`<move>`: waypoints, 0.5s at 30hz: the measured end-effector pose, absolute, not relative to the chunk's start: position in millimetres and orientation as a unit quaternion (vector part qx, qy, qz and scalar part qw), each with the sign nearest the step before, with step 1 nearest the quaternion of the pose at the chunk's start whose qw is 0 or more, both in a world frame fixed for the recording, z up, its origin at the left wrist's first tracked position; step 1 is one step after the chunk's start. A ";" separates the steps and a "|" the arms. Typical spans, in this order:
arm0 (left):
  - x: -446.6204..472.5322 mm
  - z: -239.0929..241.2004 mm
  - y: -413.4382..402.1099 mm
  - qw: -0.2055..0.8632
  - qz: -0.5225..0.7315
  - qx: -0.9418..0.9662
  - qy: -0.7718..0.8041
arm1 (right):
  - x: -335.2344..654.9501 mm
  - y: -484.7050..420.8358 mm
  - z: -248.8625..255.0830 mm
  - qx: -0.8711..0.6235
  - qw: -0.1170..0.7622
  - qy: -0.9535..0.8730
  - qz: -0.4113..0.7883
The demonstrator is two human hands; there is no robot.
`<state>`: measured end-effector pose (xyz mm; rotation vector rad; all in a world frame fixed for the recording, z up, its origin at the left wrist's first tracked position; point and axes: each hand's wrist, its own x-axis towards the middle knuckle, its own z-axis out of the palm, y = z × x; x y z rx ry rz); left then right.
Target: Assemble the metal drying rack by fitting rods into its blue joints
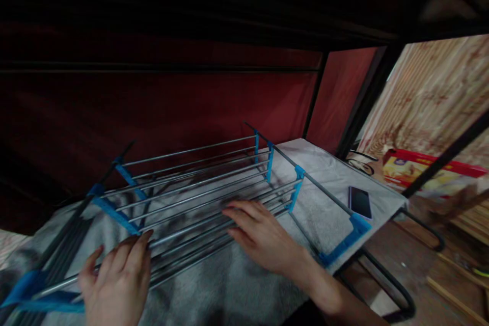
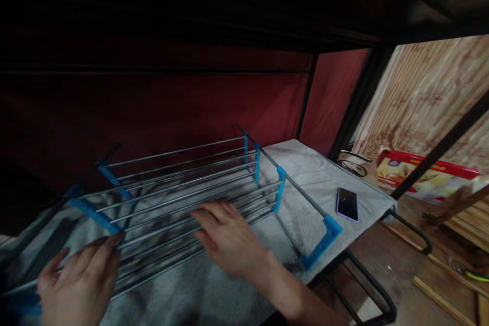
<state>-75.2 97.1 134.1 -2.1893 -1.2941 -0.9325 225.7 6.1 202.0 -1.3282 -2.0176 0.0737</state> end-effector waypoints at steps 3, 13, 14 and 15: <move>-48.1 144.5 97.7 0.227 -0.286 -0.834 -0.413 | 285.7 -36.6 218.3 -0.540 0.429 -0.720 0.077; 108.5 166.0 89.4 0.206 -0.232 -0.912 -0.269 | 460.1 0.6 213.4 -0.601 0.629 -0.386 0.308; 122.7 165.6 89.1 0.195 -0.221 -0.918 -0.266 | 463.2 13.9 202.1 -0.593 0.630 -0.345 0.363; 135.7 165.3 89.2 0.183 -0.209 -0.924 -0.263 | 463.5 26.3 191.1 -0.585 0.629 -0.308 0.409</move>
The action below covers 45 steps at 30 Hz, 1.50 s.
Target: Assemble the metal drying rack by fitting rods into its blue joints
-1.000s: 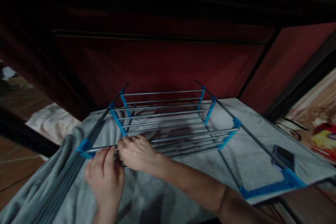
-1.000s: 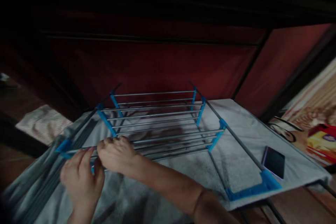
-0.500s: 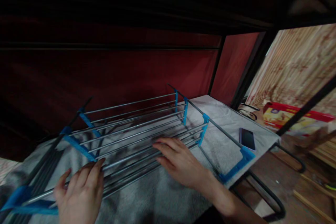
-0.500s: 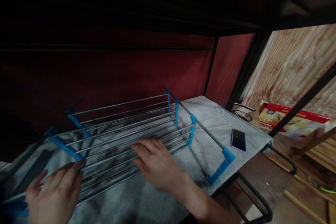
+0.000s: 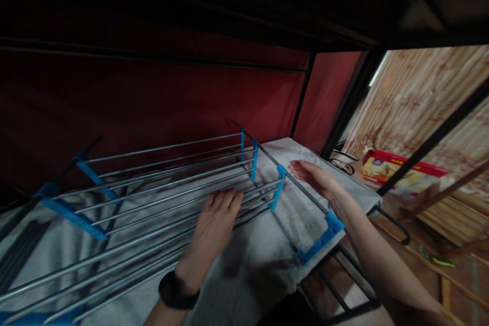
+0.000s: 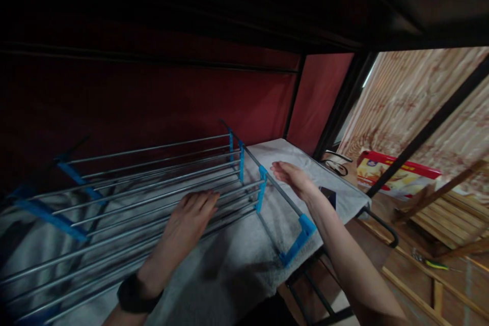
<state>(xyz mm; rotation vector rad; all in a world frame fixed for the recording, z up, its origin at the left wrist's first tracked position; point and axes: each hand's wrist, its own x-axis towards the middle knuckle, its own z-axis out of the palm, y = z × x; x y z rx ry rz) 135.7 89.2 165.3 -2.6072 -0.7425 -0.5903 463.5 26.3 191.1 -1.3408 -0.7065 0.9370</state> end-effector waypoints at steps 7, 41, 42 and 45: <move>182.9 165.1 98.2 0.110 -0.149 -0.940 -0.288 | 443.6 67.7 150.1 -0.545 0.585 -0.327 0.505; 189.1 169.2 98.4 0.123 -0.148 -0.930 -0.313 | 433.1 68.6 151.0 -0.550 0.596 -0.330 0.483; 189.0 168.8 98.6 0.122 -0.149 -0.930 -0.314 | 432.7 68.5 151.5 -0.550 0.598 -0.328 0.482; 188.8 167.4 100.1 0.120 -0.151 -0.931 -0.310 | 431.9 68.3 152.7 -0.549 0.600 -0.320 0.487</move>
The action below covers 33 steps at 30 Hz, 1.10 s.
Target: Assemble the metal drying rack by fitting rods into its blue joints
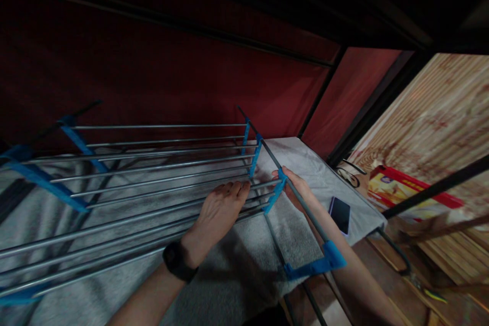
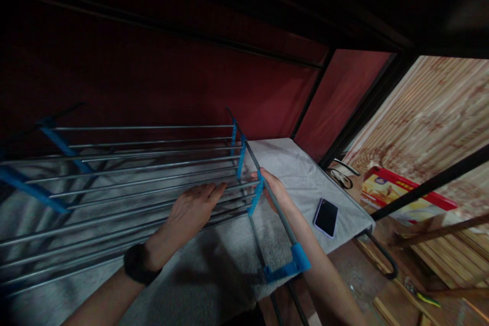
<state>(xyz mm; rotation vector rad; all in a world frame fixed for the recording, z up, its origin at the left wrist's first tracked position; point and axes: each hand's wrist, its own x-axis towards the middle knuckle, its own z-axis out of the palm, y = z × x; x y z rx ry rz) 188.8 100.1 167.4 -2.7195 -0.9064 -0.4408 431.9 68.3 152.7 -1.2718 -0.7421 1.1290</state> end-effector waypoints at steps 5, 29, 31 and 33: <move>188.4 165.3 101.7 0.121 -0.154 -0.933 -0.303 | 432.2 68.5 154.1 -0.543 0.598 -0.323 0.493; 186.6 167.8 99.8 0.089 -0.152 -0.933 -0.314 | 427.4 68.4 156.5 -0.547 0.596 -0.327 0.489; 186.5 166.4 100.3 0.084 -0.154 -0.933 -0.315 | 426.9 67.9 157.1 -0.547 0.593 -0.331 0.490; 186.6 165.3 100.5 0.083 -0.158 -0.932 -0.315 | 427.0 67.7 157.5 -0.548 0.588 -0.333 0.493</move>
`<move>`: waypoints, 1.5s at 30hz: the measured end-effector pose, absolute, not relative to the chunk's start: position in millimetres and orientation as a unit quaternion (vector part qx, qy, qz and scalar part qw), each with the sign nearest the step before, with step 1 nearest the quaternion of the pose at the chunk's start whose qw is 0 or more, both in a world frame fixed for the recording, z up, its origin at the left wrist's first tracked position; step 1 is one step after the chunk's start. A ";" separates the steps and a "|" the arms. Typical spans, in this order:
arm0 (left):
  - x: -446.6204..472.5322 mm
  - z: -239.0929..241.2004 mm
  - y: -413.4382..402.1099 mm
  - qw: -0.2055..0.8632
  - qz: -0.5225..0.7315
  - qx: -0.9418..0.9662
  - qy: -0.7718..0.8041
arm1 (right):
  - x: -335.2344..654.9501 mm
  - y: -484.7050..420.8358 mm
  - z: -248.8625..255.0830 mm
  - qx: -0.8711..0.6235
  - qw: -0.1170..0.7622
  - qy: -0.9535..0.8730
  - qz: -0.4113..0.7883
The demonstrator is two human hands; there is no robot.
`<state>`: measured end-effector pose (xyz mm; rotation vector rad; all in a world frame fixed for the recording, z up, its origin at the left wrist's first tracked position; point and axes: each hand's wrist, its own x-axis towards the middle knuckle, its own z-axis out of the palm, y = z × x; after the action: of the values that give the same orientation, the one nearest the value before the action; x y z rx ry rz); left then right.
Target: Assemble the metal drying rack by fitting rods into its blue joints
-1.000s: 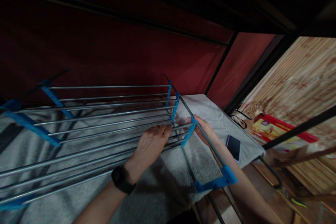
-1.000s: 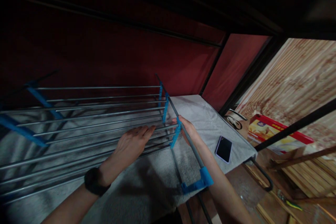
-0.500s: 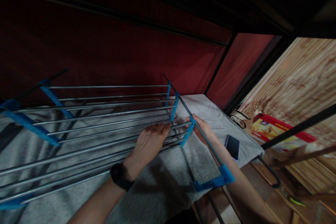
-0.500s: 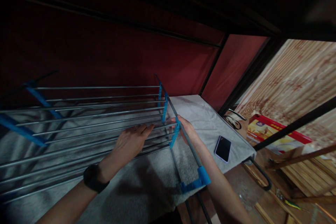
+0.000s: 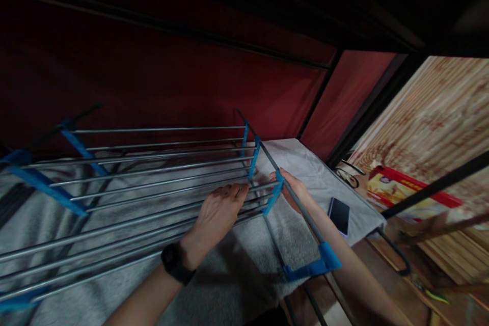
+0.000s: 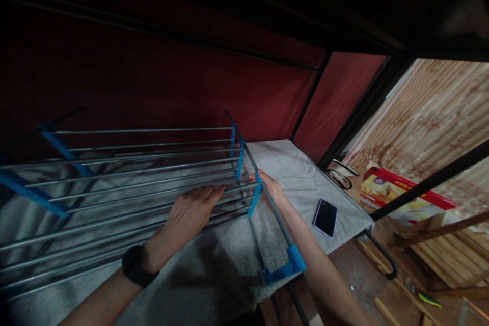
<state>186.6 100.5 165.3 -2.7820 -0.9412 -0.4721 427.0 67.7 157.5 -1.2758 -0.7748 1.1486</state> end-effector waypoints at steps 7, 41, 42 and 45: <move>188.1 165.9 101.0 0.087 -0.156 -0.933 -0.313 | 429.8 70.4 154.8 -0.554 0.581 -0.341 0.489; 183.8 172.4 96.7 0.098 -0.180 -0.931 -0.303 | 429.4 71.0 148.7 -0.520 0.598 -0.341 0.506; 179.7 174.0 97.2 0.110 -0.188 -0.927 -0.305 | 426.7 67.2 150.4 -0.506 0.606 -0.348 0.506; 161.6 175.7 98.3 0.162 -0.225 -0.910 -0.309 | 418.3 43.7 154.2 -0.466 0.631 -0.380 0.491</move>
<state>161.6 98.3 175.7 -2.5956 -0.8832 -0.6429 418.3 43.7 154.2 -1.0668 -0.8701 1.1232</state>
